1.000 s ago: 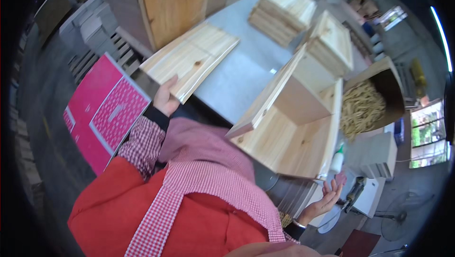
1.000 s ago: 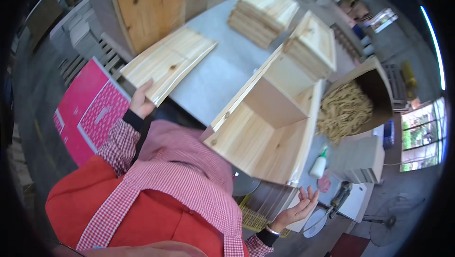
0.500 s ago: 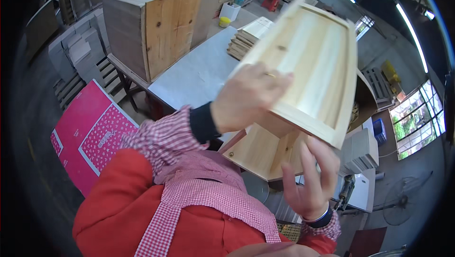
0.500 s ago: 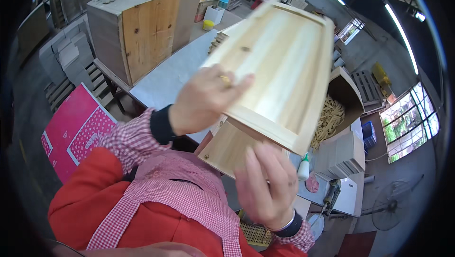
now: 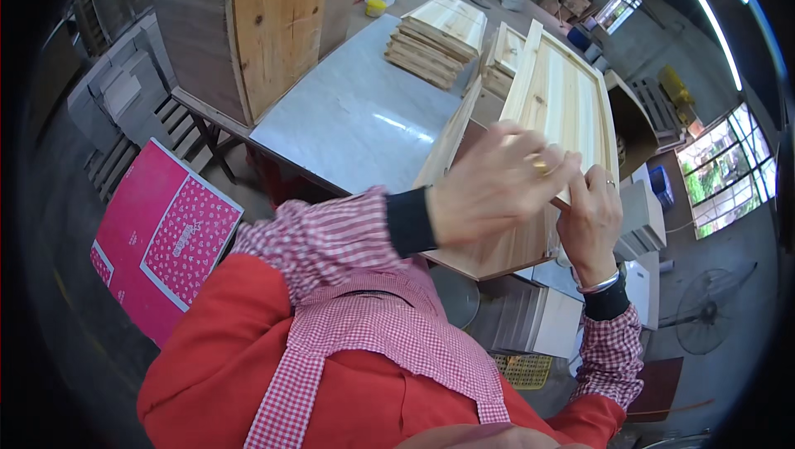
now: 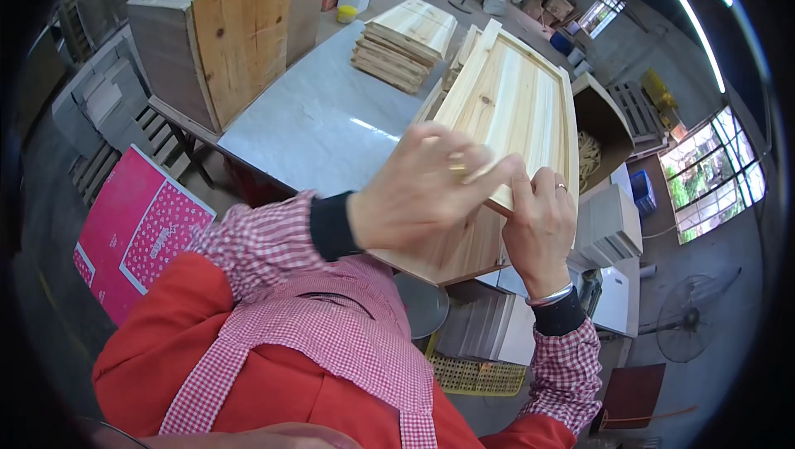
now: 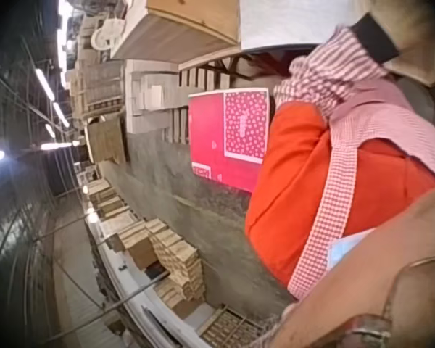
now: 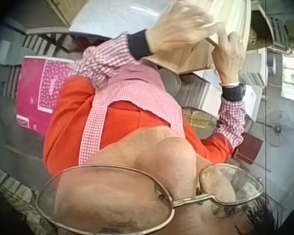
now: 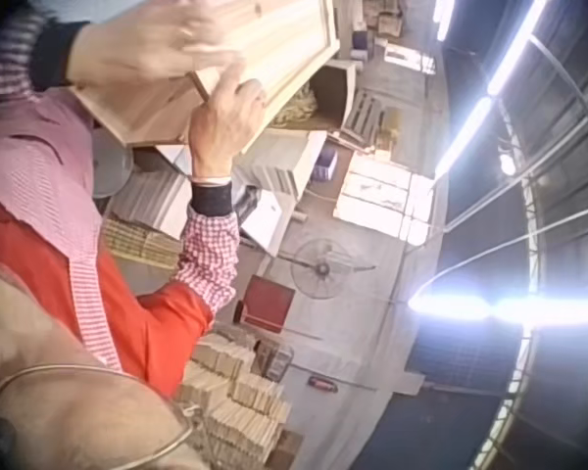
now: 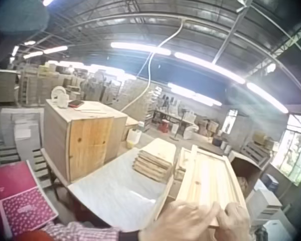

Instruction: Assembling wooden crates by applying wood glue to boards and fitting them together.

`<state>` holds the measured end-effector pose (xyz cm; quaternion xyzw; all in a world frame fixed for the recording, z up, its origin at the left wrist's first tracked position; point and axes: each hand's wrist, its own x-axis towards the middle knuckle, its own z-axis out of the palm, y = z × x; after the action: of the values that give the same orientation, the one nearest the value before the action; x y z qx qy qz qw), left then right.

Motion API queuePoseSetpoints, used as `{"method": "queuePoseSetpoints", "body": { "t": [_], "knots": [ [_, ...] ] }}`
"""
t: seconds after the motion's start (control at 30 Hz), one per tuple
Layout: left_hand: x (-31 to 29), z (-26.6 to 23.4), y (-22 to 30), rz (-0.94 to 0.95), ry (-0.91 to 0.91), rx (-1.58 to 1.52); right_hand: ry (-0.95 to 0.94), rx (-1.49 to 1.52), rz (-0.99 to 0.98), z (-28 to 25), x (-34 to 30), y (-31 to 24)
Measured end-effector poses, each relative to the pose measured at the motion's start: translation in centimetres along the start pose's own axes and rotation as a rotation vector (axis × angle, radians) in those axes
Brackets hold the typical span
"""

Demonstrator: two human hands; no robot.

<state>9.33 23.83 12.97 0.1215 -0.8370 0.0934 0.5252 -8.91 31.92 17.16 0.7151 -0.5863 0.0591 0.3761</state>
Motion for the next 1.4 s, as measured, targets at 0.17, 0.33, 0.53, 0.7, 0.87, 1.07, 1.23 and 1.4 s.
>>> {"method": "queuePoseSetpoints", "body": {
  "t": [0.17,0.33,0.53,0.7,0.87,1.07,1.23,1.4],
  "knots": [
    [-8.4,-2.7,-3.5,-0.577,0.028,-0.472,-0.055,0.031,-0.031,0.7,-1.2,-1.0],
    [-13.2,-0.1,-5.2,-0.87,-0.081,-0.841,-0.096,0.093,-0.091,2.6,-1.0,-1.8],
    [-12.7,0.7,-5.4,-0.865,-0.083,-1.033,-0.158,0.139,-0.085,3.5,-1.1,-2.9],
    [-13.0,1.1,-5.4,-0.809,-0.126,-0.983,-0.16,0.146,-0.063,3.4,-1.6,-3.8],
    [-13.1,0.5,-3.7,-0.802,-0.096,-0.974,-0.161,0.215,-0.054,3.2,-2.6,-4.4],
    [-12.7,0.7,-4.1,-0.812,-0.15,-0.991,-0.163,0.233,-0.023,3.2,-2.9,-4.2],
    [-13.2,0.7,-4.6,-0.856,-0.094,-0.979,-0.087,0.309,-0.006,4.3,-2.7,-4.5],
    [-12.7,0.9,-5.2,-0.772,-0.105,-0.974,-0.042,0.298,0.038,5.9,-2.3,-4.4]
  ]
}}
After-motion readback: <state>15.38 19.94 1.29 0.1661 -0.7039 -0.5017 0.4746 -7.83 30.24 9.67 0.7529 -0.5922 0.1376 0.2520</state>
